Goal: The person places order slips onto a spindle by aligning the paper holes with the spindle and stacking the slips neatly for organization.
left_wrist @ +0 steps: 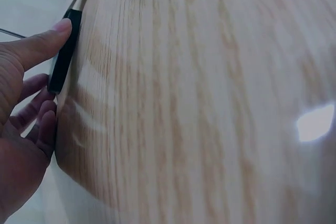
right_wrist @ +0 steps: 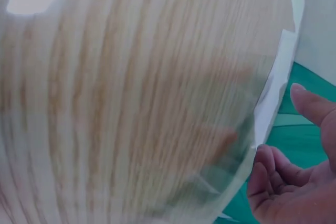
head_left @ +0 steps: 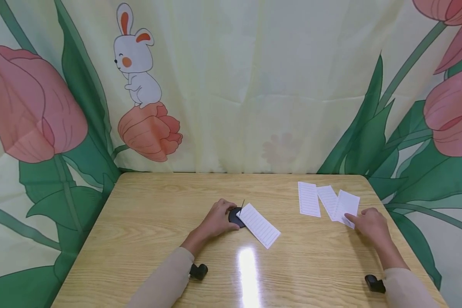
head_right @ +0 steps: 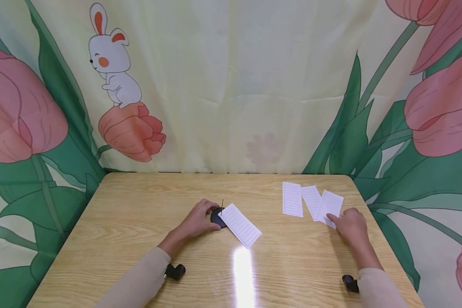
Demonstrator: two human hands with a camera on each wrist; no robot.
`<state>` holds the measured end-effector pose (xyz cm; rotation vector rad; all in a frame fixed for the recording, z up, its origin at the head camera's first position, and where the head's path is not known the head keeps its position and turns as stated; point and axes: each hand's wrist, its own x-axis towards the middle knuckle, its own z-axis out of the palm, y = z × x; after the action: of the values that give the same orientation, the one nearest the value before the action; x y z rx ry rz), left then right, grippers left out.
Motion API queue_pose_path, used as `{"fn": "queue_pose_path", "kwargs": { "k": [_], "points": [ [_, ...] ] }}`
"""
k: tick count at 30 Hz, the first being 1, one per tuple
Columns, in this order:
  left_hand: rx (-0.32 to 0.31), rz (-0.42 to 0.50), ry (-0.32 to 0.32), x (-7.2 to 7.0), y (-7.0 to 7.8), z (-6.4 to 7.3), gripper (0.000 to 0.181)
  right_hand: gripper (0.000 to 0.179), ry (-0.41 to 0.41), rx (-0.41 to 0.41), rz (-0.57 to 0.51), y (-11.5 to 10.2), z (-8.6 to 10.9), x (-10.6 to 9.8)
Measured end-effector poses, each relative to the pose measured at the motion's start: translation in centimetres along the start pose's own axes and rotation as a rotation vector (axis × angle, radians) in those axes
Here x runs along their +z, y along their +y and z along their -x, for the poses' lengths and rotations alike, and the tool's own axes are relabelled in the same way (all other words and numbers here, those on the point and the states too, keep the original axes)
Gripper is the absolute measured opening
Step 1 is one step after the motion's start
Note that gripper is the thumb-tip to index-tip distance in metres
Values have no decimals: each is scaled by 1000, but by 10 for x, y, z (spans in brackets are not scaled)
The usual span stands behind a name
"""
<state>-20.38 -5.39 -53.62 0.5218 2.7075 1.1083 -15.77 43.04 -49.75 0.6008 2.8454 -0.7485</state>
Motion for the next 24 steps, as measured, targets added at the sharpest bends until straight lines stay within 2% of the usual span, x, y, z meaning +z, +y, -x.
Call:
{"fn": "queue_pose_path", "kwargs": {
  "k": [3,10,17,24],
  "points": [
    [-6,1,1,0,0,0,67,59,-9,-7,-7,4,-1,1],
    [11,-21,6,1,2,0,67,71,-3,24,-21,8,-2,4],
    [-10,-16,8,0,2,0,65,61,34,30,-55,7,-1,8],
    [-2,-13,3,0,1,0,66,57,61,11,-67,8,-1,10]
  ]
}}
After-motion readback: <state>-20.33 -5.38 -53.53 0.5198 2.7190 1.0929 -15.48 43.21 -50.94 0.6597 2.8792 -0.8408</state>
